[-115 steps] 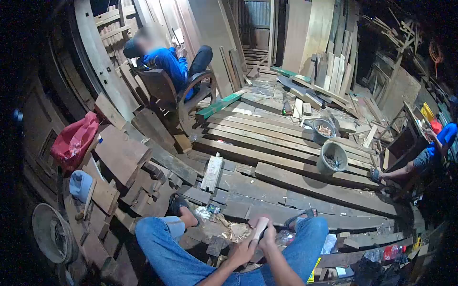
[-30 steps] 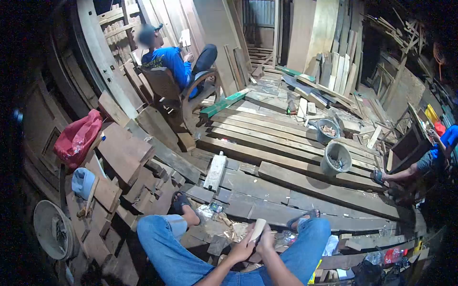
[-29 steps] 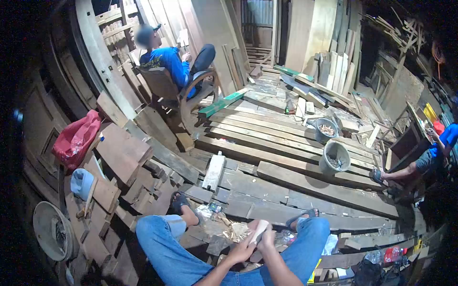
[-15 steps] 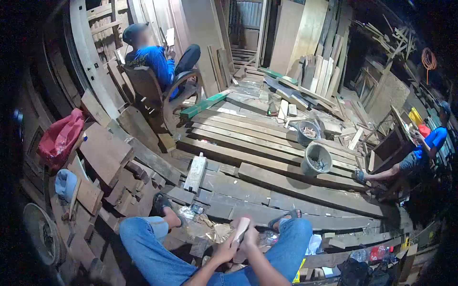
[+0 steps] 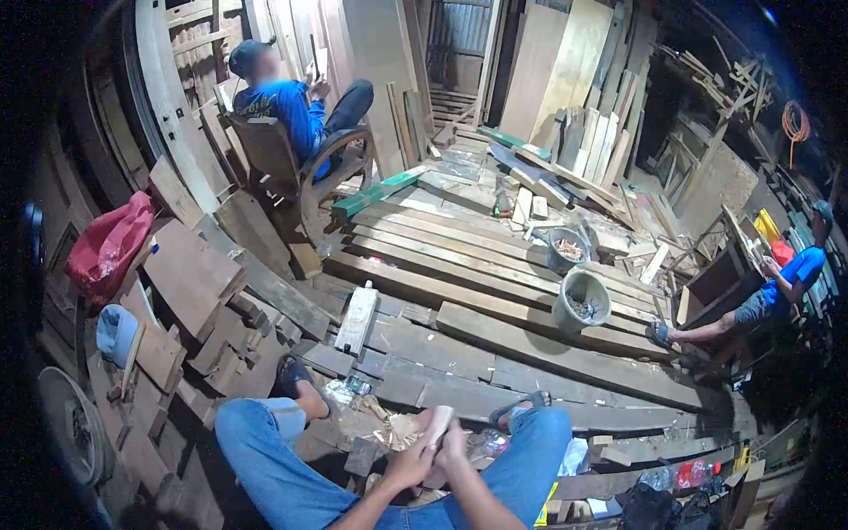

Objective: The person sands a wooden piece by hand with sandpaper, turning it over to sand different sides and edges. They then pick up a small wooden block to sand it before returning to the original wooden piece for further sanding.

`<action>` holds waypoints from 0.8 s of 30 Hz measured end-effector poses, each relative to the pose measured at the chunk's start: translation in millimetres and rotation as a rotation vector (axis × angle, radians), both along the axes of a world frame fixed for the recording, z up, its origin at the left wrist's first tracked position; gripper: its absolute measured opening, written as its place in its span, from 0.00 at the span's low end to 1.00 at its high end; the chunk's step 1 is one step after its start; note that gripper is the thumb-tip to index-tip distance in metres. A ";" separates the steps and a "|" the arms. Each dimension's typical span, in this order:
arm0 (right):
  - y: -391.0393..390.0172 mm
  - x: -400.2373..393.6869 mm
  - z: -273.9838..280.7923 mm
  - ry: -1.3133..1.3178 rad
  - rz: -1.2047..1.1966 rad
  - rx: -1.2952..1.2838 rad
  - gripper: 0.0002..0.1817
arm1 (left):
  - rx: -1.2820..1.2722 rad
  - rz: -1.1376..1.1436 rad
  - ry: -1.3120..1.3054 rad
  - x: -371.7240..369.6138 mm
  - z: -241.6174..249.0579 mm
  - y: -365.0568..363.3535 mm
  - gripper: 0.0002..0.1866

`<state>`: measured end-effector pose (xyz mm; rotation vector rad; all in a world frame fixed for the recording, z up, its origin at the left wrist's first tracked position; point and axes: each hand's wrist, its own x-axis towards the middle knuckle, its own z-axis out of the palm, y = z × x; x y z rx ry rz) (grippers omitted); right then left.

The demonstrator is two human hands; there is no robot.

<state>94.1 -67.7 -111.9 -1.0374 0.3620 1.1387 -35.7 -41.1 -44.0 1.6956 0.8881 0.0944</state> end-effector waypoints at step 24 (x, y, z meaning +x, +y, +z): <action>-2.4 39.6 -38.9 -0.239 0.043 -0.031 0.31 | 0.096 0.142 -0.244 -1.5 -21.8 -10.2 0.26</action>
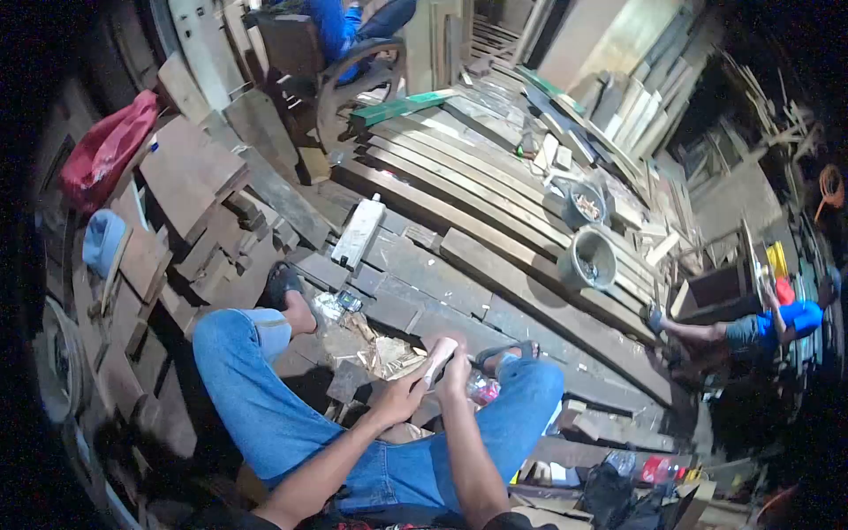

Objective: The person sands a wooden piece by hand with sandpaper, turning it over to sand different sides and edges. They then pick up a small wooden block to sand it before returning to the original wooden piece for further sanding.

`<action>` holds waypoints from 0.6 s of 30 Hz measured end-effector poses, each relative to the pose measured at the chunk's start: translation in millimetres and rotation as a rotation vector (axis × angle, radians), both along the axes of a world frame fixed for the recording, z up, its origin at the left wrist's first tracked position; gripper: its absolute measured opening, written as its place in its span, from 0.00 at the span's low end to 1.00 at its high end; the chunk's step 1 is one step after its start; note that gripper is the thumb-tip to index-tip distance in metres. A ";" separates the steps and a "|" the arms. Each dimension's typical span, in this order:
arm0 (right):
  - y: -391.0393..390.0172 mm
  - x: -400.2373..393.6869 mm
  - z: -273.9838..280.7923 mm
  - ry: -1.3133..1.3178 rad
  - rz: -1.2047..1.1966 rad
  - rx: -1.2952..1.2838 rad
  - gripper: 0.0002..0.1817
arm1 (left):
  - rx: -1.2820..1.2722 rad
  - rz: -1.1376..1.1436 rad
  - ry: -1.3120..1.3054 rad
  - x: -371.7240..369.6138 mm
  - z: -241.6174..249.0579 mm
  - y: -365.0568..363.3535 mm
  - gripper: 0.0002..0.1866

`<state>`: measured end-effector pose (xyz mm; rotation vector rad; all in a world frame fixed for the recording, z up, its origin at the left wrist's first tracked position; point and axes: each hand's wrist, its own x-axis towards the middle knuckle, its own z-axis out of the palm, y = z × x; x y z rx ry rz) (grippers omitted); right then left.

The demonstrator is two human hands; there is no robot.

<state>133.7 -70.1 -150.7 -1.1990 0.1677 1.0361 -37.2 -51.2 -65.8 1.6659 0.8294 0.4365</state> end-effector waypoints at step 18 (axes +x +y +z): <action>-6.1 2.4 8.2 -0.145 -0.084 -0.078 0.24 | -0.155 -0.110 0.115 7.9 0.7 3.3 0.27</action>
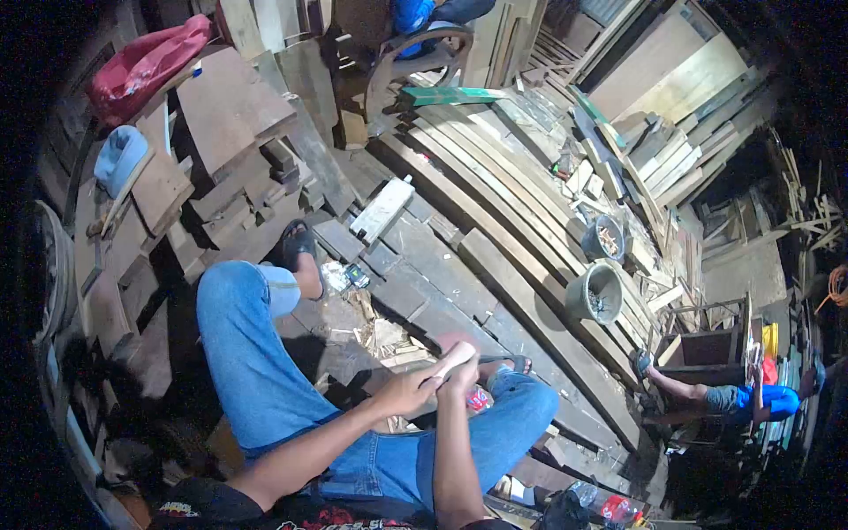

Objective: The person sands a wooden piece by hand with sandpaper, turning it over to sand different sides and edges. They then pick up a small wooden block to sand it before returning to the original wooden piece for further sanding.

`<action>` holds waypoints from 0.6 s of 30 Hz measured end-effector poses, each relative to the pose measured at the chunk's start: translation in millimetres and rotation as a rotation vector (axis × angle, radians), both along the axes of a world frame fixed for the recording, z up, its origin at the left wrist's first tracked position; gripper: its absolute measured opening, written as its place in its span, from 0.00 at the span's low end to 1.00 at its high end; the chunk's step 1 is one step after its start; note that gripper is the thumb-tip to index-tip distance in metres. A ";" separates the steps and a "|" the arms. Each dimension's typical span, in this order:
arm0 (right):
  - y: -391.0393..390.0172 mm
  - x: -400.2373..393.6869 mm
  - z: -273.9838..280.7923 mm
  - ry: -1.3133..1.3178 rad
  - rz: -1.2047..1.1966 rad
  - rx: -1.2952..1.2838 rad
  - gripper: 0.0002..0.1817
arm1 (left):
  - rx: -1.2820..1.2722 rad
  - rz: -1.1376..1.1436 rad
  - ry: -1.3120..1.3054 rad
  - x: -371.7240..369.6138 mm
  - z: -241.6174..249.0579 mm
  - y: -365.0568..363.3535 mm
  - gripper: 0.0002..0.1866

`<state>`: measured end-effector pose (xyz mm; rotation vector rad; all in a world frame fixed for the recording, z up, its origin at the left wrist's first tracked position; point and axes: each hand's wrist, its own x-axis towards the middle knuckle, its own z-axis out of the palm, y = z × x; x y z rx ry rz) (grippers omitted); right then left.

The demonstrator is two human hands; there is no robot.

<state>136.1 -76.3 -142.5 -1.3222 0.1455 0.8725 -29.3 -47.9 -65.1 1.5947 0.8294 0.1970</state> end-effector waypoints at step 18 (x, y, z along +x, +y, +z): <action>11.5 -39.2 23.2 -0.264 0.033 -0.053 0.27 | 0.371 0.264 -0.034 1.8 -18.0 -2.4 0.24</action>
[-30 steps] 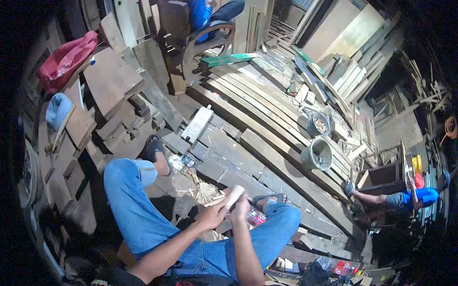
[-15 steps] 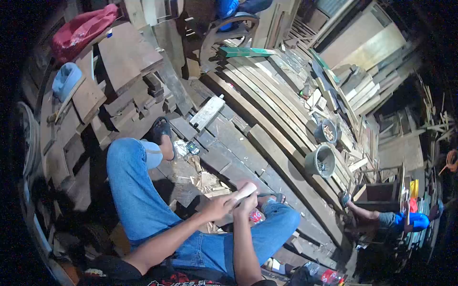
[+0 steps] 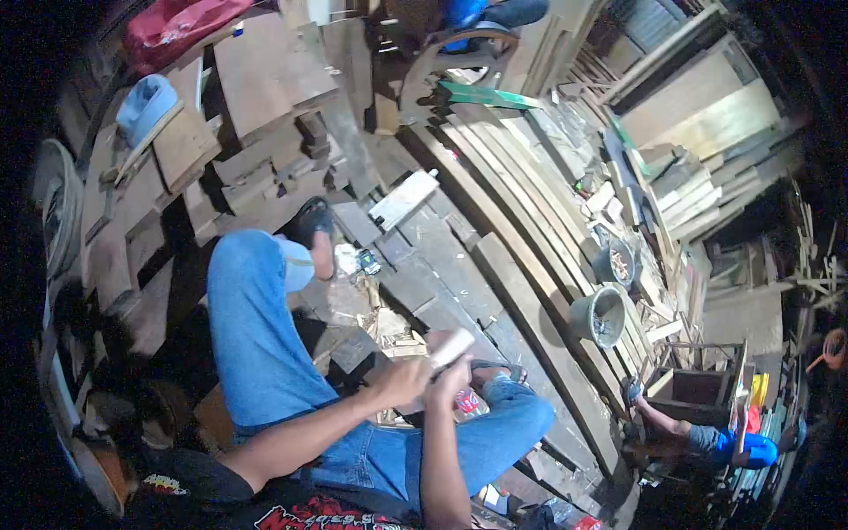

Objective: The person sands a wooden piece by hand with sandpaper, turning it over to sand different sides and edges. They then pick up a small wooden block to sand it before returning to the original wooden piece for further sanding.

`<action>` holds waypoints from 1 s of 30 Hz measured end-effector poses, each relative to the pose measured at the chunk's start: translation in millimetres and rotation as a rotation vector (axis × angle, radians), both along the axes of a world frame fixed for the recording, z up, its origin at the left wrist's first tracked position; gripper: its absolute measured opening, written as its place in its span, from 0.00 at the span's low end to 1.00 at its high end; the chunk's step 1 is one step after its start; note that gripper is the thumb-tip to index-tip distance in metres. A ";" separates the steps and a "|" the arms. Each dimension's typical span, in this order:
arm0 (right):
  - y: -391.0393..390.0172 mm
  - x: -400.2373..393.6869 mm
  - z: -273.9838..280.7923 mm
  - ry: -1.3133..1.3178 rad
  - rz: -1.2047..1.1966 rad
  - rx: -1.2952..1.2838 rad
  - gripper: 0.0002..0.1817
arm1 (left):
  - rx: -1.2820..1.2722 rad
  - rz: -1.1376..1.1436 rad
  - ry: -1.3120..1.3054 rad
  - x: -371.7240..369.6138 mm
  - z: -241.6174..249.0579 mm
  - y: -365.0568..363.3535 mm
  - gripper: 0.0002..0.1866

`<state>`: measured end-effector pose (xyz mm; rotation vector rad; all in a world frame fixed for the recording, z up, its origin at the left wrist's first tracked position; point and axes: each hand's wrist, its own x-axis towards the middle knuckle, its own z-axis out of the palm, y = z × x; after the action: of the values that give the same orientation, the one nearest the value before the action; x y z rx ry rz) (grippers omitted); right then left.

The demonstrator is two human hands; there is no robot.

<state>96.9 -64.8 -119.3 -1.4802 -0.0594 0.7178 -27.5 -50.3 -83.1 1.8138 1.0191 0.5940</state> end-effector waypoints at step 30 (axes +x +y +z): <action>-17.9 39.5 11.0 0.302 0.115 0.110 0.22 | -0.300 0.044 0.051 2.1 4.6 -9.1 0.34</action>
<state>136.4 -82.7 -108.3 -1.2584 0.0466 1.0093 -25.4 -59.3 -78.5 1.5514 1.1209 0.3985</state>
